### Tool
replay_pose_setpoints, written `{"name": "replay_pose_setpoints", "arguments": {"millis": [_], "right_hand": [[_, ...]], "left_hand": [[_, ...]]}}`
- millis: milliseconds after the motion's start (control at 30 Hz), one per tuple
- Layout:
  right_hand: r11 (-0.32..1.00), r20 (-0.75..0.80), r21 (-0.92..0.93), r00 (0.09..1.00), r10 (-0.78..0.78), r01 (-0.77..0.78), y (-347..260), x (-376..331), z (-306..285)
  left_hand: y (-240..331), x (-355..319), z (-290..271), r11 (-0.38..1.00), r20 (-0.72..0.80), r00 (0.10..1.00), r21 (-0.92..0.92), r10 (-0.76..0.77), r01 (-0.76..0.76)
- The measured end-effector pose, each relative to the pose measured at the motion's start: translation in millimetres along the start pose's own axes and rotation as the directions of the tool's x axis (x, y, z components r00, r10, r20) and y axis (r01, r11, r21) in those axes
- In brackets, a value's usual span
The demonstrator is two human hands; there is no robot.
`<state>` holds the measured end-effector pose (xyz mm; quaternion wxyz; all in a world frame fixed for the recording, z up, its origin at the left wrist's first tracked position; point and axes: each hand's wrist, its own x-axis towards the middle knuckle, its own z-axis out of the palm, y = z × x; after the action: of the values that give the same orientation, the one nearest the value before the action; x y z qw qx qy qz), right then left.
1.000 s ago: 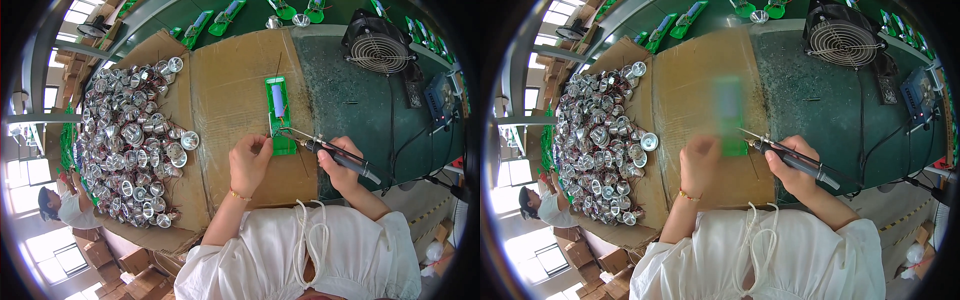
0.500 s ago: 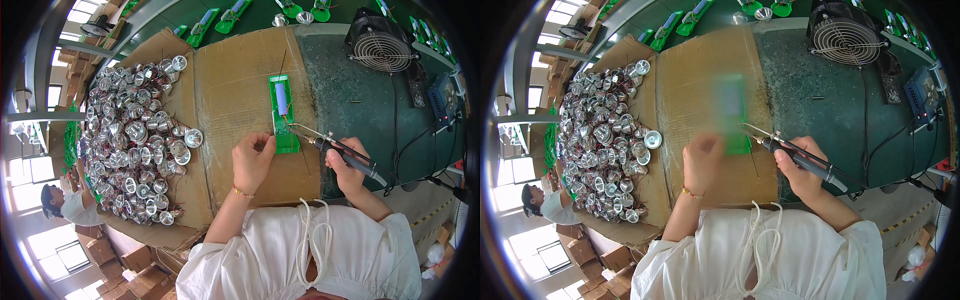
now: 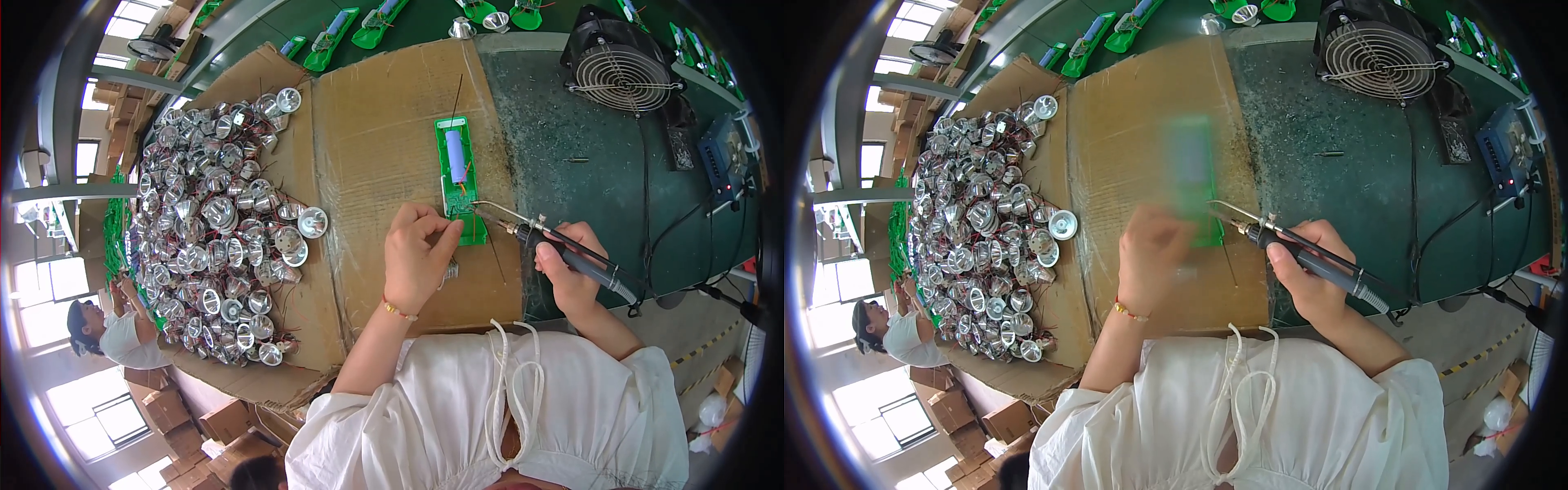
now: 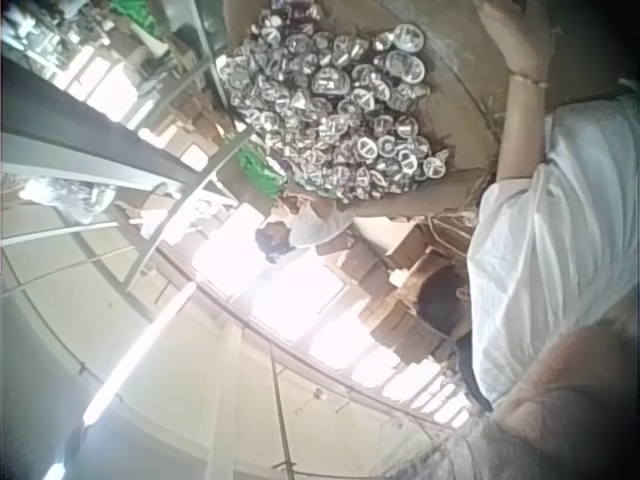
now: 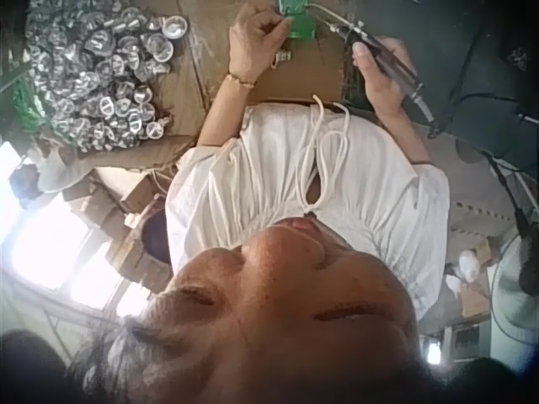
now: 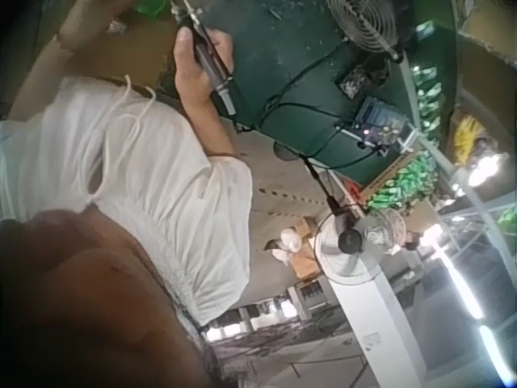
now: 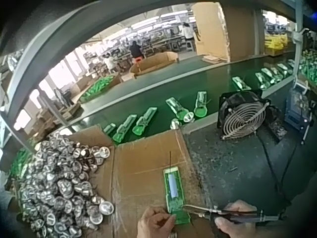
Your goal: Soldering wires and components onto circuit boards for portable lights.
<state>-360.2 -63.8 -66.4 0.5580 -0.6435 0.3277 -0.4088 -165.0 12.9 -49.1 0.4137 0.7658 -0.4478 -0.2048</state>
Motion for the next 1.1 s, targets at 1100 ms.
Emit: {"name": "replay_pose_setpoints", "arguments": {"millis": [1100], "right_hand": [[0.982, -0.176, 0.186, 0.982, 0.073, -0.040, 5, 14, -14]], "left_hand": [[5, 20, -33, 0.986, 0.221, 0.962, 0.080, -0.163, 0.149]]}}
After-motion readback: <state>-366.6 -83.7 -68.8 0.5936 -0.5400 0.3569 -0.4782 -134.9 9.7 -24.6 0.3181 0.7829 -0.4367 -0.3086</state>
